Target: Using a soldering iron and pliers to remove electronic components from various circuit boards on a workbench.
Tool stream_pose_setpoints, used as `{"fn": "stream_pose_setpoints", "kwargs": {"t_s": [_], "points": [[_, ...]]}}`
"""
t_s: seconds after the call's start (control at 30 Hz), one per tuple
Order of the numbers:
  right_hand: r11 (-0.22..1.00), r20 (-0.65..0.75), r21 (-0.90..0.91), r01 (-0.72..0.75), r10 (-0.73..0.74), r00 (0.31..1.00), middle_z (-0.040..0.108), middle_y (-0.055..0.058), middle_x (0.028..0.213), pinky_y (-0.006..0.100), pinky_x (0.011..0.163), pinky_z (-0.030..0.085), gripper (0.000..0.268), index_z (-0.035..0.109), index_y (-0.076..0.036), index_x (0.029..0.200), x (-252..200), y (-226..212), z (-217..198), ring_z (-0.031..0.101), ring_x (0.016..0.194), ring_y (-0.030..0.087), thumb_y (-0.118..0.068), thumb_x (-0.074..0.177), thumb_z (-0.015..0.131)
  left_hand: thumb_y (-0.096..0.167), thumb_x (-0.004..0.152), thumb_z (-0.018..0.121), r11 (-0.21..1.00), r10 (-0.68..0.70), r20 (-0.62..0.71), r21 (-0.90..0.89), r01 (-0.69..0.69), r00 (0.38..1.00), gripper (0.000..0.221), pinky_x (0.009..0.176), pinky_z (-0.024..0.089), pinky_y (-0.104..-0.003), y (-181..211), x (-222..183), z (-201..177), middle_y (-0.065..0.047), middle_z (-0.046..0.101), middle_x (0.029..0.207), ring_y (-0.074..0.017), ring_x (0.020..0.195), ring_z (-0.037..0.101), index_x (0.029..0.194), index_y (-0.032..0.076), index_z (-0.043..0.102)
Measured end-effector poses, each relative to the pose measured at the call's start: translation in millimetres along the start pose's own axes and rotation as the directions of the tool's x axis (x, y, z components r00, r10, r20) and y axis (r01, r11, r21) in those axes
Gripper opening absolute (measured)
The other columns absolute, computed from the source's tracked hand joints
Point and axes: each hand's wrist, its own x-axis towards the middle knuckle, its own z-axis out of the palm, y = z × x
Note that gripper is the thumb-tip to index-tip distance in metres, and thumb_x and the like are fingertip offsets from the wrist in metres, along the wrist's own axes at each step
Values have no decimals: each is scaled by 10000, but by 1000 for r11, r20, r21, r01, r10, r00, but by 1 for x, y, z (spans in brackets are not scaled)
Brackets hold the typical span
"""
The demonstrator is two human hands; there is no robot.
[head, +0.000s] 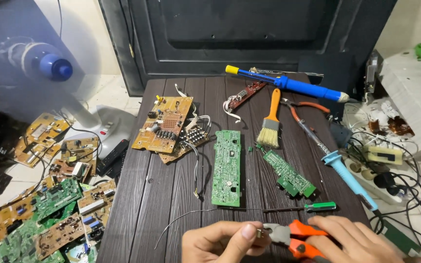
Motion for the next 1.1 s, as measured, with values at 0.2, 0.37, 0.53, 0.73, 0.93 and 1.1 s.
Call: {"fn": "stream_pose_setpoints", "kwargs": {"t_s": [0.2,0.37,0.53,0.73,0.93,1.1], "points": [[990,-41,77,-115,118,992,650,-6,1299,411,970,535,384,748,-307,985,10,-3,6,649,1192,188,-577,721,819,70,950,668,987,-142,117,-55,149,983,236,647,701,-375,4,10,-6,-272,776,778,-315,724,800,987,-145,756],[983,-167,126,-135,155,974,664,17,1304,421,1016,516,372,758,-260,912,21,-10,1,650,1209,203,-510,658,863,36,962,658,957,-232,115,-152,247,966,213,594,641,-347,-4,11,-7,-239,711,720,-284,637,732,1018,-150,744],[937,-281,200,-288,336,899,710,-6,1233,387,985,523,362,790,-246,852,21,-24,3,690,1134,182,-478,588,880,20,977,641,938,-260,144,-197,286,955,221,605,631,-351,-12,12,-7,-229,688,731,-269,632,706,1064,-169,715],[933,-371,225,-279,347,861,729,-25,1177,370,982,497,312,782,-262,835,24,-28,-1,701,1101,152,-439,595,871,8,942,661,951,-204,89,-218,219,975,235,632,657,-394,-21,13,4,-286,737,802,-295,677,725,1074,-173,730],[936,-583,310,-169,328,743,773,-101,939,298,934,519,229,721,-233,847,26,-26,-22,739,933,89,-198,661,848,-132,926,643,980,-20,264,-188,72,964,291,777,672,-352,-25,9,23,-297,735,1046,-316,909,760,1213,-154,680],[855,-555,507,112,224,801,801,-93,924,303,921,591,323,732,-177,1002,45,-38,-49,795,907,76,-264,721,864,-145,860,706,997,72,201,9,-75,977,246,748,702,-327,-15,3,39,-265,776,978,-281,837,790,1099,-118,759]]}}
